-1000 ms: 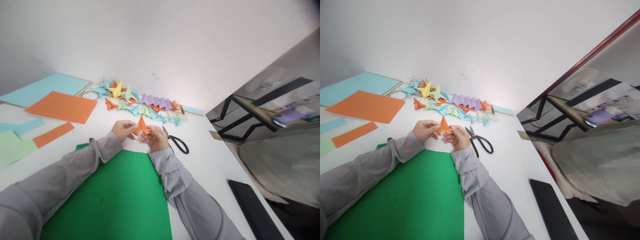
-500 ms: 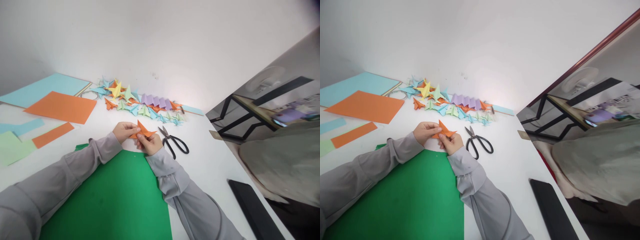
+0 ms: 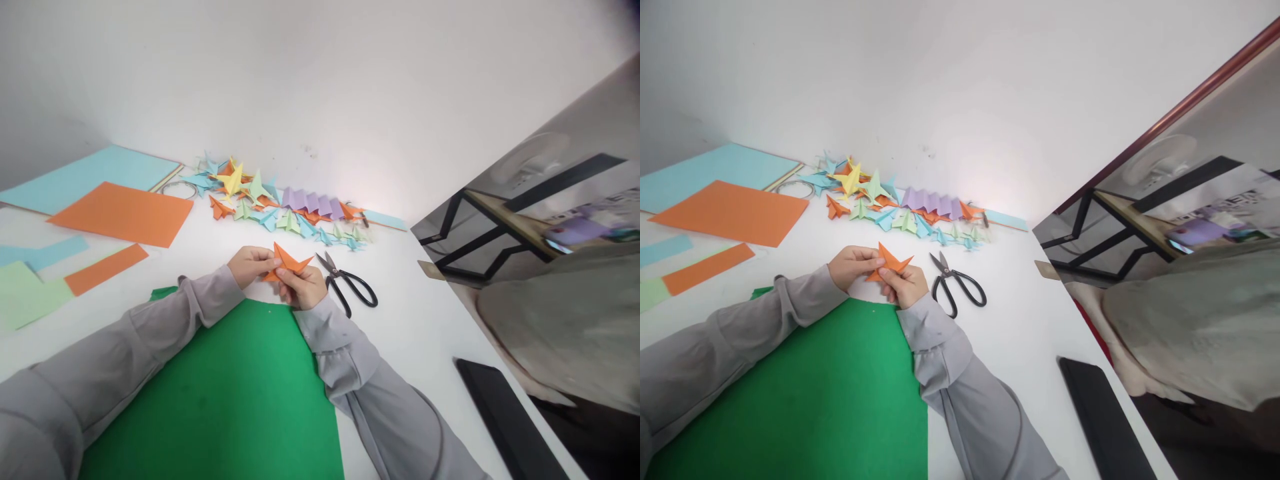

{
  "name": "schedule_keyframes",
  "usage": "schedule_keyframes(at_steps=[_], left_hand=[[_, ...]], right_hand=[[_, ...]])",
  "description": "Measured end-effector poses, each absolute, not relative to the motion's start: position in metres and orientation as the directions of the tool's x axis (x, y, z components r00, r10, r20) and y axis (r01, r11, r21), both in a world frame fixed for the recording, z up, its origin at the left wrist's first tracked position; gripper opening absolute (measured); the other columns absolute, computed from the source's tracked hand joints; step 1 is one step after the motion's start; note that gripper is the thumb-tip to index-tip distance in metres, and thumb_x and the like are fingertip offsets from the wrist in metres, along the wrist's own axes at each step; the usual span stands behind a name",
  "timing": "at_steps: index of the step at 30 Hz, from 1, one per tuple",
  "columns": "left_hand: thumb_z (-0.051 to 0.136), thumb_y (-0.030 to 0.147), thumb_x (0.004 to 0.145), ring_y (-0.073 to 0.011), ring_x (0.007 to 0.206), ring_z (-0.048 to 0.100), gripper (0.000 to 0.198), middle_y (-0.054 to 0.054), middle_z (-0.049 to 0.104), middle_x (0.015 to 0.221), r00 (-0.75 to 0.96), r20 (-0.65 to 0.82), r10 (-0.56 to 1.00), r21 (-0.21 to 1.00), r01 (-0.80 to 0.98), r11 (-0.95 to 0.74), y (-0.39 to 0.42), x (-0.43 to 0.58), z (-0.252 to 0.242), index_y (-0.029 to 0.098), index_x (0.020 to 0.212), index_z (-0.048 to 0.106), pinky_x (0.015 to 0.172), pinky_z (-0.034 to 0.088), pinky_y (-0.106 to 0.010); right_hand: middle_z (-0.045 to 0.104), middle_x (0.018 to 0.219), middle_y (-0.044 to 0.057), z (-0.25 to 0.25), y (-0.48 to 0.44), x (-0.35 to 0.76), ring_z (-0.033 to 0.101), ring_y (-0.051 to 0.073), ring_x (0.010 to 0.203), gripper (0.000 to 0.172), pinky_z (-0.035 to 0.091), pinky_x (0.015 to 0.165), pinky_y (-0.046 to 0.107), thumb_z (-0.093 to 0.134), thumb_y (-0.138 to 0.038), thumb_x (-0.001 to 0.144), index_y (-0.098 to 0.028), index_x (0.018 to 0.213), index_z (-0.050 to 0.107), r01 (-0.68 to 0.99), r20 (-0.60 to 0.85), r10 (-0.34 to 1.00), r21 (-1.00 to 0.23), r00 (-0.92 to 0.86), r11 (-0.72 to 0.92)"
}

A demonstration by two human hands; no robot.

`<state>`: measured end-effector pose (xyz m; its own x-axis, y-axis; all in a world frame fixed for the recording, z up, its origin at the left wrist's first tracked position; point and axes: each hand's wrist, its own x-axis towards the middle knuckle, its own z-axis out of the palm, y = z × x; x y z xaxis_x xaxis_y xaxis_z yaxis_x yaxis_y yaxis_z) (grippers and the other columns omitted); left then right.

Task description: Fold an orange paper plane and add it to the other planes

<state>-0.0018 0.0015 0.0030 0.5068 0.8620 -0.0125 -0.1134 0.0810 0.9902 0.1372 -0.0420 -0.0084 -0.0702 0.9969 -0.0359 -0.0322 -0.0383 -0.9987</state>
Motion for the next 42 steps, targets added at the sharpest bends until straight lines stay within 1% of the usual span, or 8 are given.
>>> schedule_keyframes(at_steps=[3, 8, 12, 16, 23, 28, 37, 42], left_hand=[[0.072, 0.041, 0.059, -0.0057, 0.039, 0.041, 0.034, 0.005, 0.048, 0.041, 0.46, -0.019, 0.888, 0.992, -0.101, 0.074, 0.001, -0.002, 0.005, 0.013, 0.051, 0.054, 0.043, 0.033, -0.021], [0.07, 0.044, 0.059, -0.0116, 0.046, 0.053, 0.035, 0.0, 0.056, 0.046, 0.513, 0.003, 0.858, 0.987, -0.141, 0.081, -0.001, -0.001, 0.003, 0.015, 0.052, 0.051, 0.049, 0.042, -0.025], [0.072, 0.041, 0.059, -0.0119, 0.044, 0.053, 0.036, 0.001, 0.054, 0.043, 0.517, 0.006, 0.856, 0.988, -0.133, 0.074, -0.001, 0.0, 0.001, 0.016, 0.051, 0.048, 0.048, 0.043, -0.025], [0.07, 0.042, 0.063, -0.0109, 0.043, 0.052, 0.036, 0.002, 0.052, 0.043, 0.526, 0.011, 0.85, 0.991, -0.121, 0.062, -0.002, 0.001, 0.002, 0.016, 0.052, 0.048, 0.045, 0.04, -0.023], [0.071, 0.046, 0.056, -0.0038, 0.038, 0.039, 0.04, 0.007, 0.045, 0.041, 0.466, -0.013, 0.885, 0.998, -0.055, 0.044, 0.0, 0.001, 0.004, 0.014, 0.05, 0.047, 0.041, 0.03, -0.017], [0.069, 0.047, 0.059, -0.0088, 0.044, 0.051, 0.039, 0.003, 0.055, 0.046, 0.459, -0.014, 0.888, 0.996, -0.075, 0.054, 0.0, 0.001, 0.001, 0.014, 0.055, 0.048, 0.045, 0.039, -0.021], [0.074, 0.046, 0.055, -0.0078, 0.044, 0.053, 0.04, 0.003, 0.056, 0.046, 0.438, -0.037, 0.898, 0.982, -0.151, 0.114, -0.002, 0.001, 0.005, 0.012, 0.056, 0.054, 0.046, 0.044, -0.02], [0.074, 0.047, 0.056, -0.0082, 0.042, 0.054, 0.04, 0.002, 0.058, 0.048, 0.416, -0.024, 0.909, 0.981, -0.164, 0.101, 0.002, 0.001, 0.0, 0.012, 0.06, 0.054, 0.044, 0.046, -0.02]], right_hand=[[0.048, 0.032, -0.003, -0.01, -0.042, 0.135, 0.04, 0.006, 0.027, 0.043, 0.027, 0.029, 0.018, 0.067, -0.051, 0.063, -0.016, 0.042, 0.054, -0.019, 0.028, 0.998, -0.999, -0.058, 0.027], [0.05, 0.033, -0.001, -0.014, -0.039, 0.134, 0.043, 0.007, 0.029, 0.048, 0.032, 0.031, 0.019, 0.062, -0.059, 0.066, -0.016, 0.045, 0.057, 0.007, 0.011, 0.997, -1.0, -0.079, 0.011], [0.05, 0.032, 0.0, -0.012, -0.039, 0.136, 0.043, 0.008, 0.028, 0.051, 0.03, 0.031, 0.02, 0.058, -0.058, 0.071, -0.016, 0.042, 0.056, 0.059, 0.064, 0.995, -0.996, -0.077, 0.069], [0.044, 0.029, -0.002, -0.007, -0.042, 0.138, 0.037, 0.007, 0.025, 0.053, 0.027, 0.03, 0.021, 0.055, -0.058, 0.073, -0.017, 0.039, 0.052, 0.157, 0.056, 0.996, -0.985, -0.069, 0.066], [0.039, 0.028, -0.003, -0.003, -0.045, 0.134, 0.036, 0.006, 0.025, 0.058, 0.026, 0.029, 0.019, 0.05, -0.061, 0.075, -0.018, 0.036, 0.046, 0.269, 0.07, 0.998, -0.961, -0.009, 0.069], [0.042, 0.03, -0.004, 0.0, -0.046, 0.132, 0.037, 0.005, 0.024, 0.057, 0.026, 0.027, 0.017, 0.051, -0.062, 0.073, -0.016, 0.039, 0.048, 0.177, -0.01, 0.999, -0.984, -0.043, -0.002], [0.045, 0.03, -0.003, -0.009, -0.043, 0.133, 0.039, 0.004, 0.026, 0.047, 0.027, 0.028, 0.016, 0.065, -0.052, 0.067, -0.015, 0.042, 0.051, 0.061, 0.007, 0.998, -0.998, -0.058, 0.011], [0.056, 0.04, -0.003, -0.009, -0.038, 0.135, 0.048, 0.007, 0.029, 0.037, 0.036, 0.03, 0.016, 0.069, -0.05, 0.063, -0.015, 0.061, 0.057, -0.185, 0.054, 0.998, -0.981, -0.014, 0.051]])
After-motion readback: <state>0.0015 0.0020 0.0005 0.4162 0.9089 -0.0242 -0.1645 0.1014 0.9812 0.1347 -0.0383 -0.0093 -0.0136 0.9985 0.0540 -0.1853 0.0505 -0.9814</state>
